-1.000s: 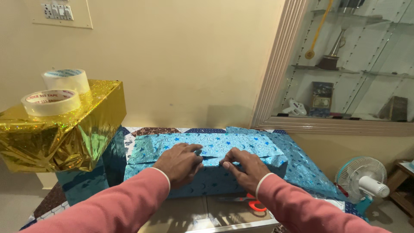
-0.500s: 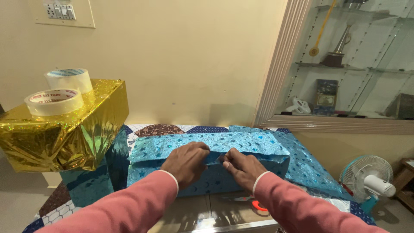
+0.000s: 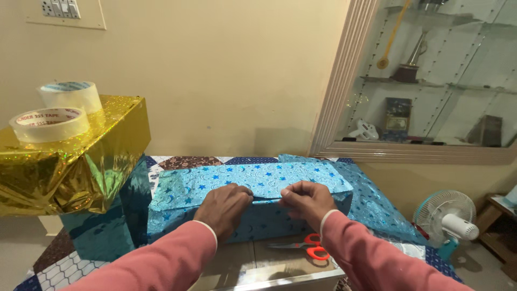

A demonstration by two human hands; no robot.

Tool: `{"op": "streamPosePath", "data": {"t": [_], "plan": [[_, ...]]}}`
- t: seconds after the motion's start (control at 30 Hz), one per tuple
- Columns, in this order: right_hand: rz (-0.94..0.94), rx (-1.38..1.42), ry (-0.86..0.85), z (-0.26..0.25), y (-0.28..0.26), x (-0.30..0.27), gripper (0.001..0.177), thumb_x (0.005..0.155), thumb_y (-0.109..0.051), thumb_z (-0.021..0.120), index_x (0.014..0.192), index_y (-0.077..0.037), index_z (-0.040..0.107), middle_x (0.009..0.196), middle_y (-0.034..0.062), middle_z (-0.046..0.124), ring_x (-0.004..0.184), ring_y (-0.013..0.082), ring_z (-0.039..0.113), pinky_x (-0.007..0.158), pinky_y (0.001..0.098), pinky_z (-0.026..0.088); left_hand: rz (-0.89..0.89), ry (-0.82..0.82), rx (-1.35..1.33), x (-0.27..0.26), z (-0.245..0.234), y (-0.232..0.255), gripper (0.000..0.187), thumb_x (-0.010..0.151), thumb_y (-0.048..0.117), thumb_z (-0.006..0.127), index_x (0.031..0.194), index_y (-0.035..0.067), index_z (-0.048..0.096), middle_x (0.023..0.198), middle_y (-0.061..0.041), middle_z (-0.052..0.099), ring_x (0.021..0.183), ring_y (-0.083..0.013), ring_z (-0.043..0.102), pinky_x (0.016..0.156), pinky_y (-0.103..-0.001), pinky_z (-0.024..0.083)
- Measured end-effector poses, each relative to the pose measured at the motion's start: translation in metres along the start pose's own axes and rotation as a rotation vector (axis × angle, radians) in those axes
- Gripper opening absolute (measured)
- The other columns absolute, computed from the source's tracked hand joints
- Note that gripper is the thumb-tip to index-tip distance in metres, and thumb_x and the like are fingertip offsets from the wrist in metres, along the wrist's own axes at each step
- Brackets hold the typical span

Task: The person wraps a rectangular box with blue star-patterned paper, then secures the seams by repeatedly cutting and applying clear adhesive tape. The person uses scissors to cut tape and smooths each strip onto the package.

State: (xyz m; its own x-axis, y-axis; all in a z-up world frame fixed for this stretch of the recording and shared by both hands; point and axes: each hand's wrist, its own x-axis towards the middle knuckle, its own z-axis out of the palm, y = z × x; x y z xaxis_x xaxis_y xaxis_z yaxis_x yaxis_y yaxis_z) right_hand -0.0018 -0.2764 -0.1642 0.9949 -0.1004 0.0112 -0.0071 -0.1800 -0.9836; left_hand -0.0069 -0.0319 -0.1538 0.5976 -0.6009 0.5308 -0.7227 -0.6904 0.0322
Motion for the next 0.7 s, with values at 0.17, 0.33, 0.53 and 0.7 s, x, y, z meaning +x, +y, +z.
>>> {"op": "streamPosePath", "data": {"t": [0.17,0.33,0.53,0.7], "plan": [[0.186,0.154,-0.096,0.009,-0.004,0.015,0.02,0.084,-0.023,0.08,0.094,-0.006,0.073,0.088,0.0089,0.078,0.08,0.0201,0.074,0.07,0.0367,0.061,-0.238,-0.302,0.077,0.007,-0.017,0.012,0.06,0.092,-0.001,0.058,0.146,0.023,0.056,0.107,-0.009,0.072,0.1,-0.0316,0.068,0.085,-0.046,0.056],[0.231,0.157,-0.119,0.022,-0.005,0.014,0.027,0.085,-0.03,0.081,0.091,-0.005,0.072,0.08,0.0089,0.074,0.072,0.021,0.073,0.061,0.0345,0.059,-0.133,-0.096,-0.023,0.005,-0.016,0.009,0.038,0.078,-0.003,0.066,0.106,0.019,0.078,0.104,-0.008,0.072,0.102,-0.0322,0.067,0.085,-0.048,0.055],[0.331,0.079,-0.1,0.033,-0.011,0.01,0.026,0.086,-0.029,0.078,0.088,-0.004,0.072,0.073,0.0101,0.072,0.061,0.0246,0.072,0.054,0.0352,0.059,-0.14,-0.084,-0.015,0.004,-0.008,0.007,0.031,0.079,0.0,0.066,0.1,0.019,0.079,0.109,-0.004,0.072,0.108,-0.0277,0.066,0.09,-0.044,0.054],[0.34,0.076,-0.07,0.04,-0.012,0.015,0.026,0.086,-0.025,0.079,0.084,0.0,0.072,0.07,0.0101,0.068,0.06,0.0246,0.07,0.06,0.041,0.065,-0.149,-0.078,-0.027,0.004,-0.008,0.006,0.031,0.082,0.0,0.064,0.1,0.019,0.08,0.108,-0.004,0.072,0.108,-0.0272,0.066,0.09,-0.044,0.054]]}}
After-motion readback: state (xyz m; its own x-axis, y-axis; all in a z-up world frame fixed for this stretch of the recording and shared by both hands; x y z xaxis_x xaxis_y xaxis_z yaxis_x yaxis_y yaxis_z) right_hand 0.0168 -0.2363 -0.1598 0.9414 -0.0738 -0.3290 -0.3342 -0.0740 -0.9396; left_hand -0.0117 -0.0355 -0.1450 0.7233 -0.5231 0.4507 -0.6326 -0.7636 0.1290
